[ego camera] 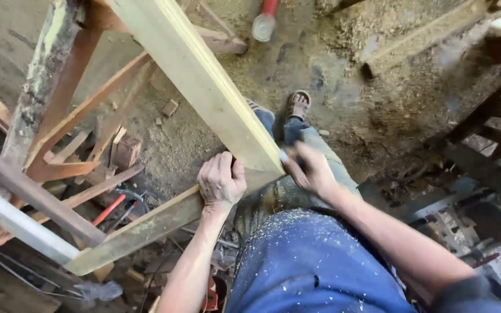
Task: Hand-sanding the edges and surfaces of a wooden frame to smooth the wood.
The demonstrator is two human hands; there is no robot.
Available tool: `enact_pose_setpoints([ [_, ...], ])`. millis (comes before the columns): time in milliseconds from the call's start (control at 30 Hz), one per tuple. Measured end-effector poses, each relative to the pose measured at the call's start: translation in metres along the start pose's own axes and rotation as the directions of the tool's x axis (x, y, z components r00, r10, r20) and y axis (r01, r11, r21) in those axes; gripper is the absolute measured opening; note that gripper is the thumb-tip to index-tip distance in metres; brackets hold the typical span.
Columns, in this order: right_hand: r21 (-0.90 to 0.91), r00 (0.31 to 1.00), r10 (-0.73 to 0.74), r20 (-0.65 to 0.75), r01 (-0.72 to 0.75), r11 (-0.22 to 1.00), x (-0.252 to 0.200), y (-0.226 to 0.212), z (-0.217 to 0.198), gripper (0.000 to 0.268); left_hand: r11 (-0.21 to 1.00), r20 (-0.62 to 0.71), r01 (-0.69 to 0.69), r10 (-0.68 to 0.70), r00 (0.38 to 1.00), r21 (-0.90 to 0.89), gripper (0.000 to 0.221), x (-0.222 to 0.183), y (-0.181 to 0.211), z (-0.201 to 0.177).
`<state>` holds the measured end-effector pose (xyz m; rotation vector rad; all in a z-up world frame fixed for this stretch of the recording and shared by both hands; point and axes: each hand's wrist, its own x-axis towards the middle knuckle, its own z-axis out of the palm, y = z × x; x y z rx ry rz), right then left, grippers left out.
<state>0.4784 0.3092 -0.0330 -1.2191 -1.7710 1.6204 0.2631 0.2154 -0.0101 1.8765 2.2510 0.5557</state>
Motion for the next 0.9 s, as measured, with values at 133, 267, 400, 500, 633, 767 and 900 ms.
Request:
enact_pose_setpoints([
  [133,-0.069,0.995,-0.096,0.04,0.099,0.993,0.023,0.024,0.007,0.017,1.0,-0.02,0.009,-0.008,1.0,0.013,0.047,0.002,0.001,-0.001],
  [267,-0.086,0.992,-0.118,-0.038,0.115,0.99,0.039,0.008,0.015,0.013,0.999,-0.005,-0.021,0.021,1.0,0.026,0.046,0.0,0.001,-0.003],
  [400,-0.123,0.998,-0.042,0.053,0.048,0.991,-0.001,0.026,0.001,0.017,1.0,-0.027,-0.002,0.003,1.0,0.029,0.046,0.005,0.003,-0.001],
  [500,-0.006,0.995,-0.082,0.062,0.083,0.997,0.05,0.018,0.015,0.021,0.999,-0.012,0.0,0.001,1.0,0.036,0.046,-0.002,-0.001,-0.003],
  [633,0.286,0.987,-0.044,0.153,-0.001,0.958,0.087,0.01,0.019,0.021,0.999,-0.006,-0.002,0.003,1.0,0.036,0.046,-0.004,-0.004,-0.001],
  [767,0.471,0.959,0.022,0.282,-0.159,0.868,0.029,0.038,0.021,0.039,0.999,0.026,0.008,-0.01,1.0,0.046,0.043,-0.002,-0.005,-0.003],
  [900,0.472,0.958,-0.046,0.284,-0.097,0.876,0.066,-0.002,0.018,0.044,1.0,0.043,0.001,-0.002,0.999,0.025,0.043,-0.002,-0.007,-0.003],
])
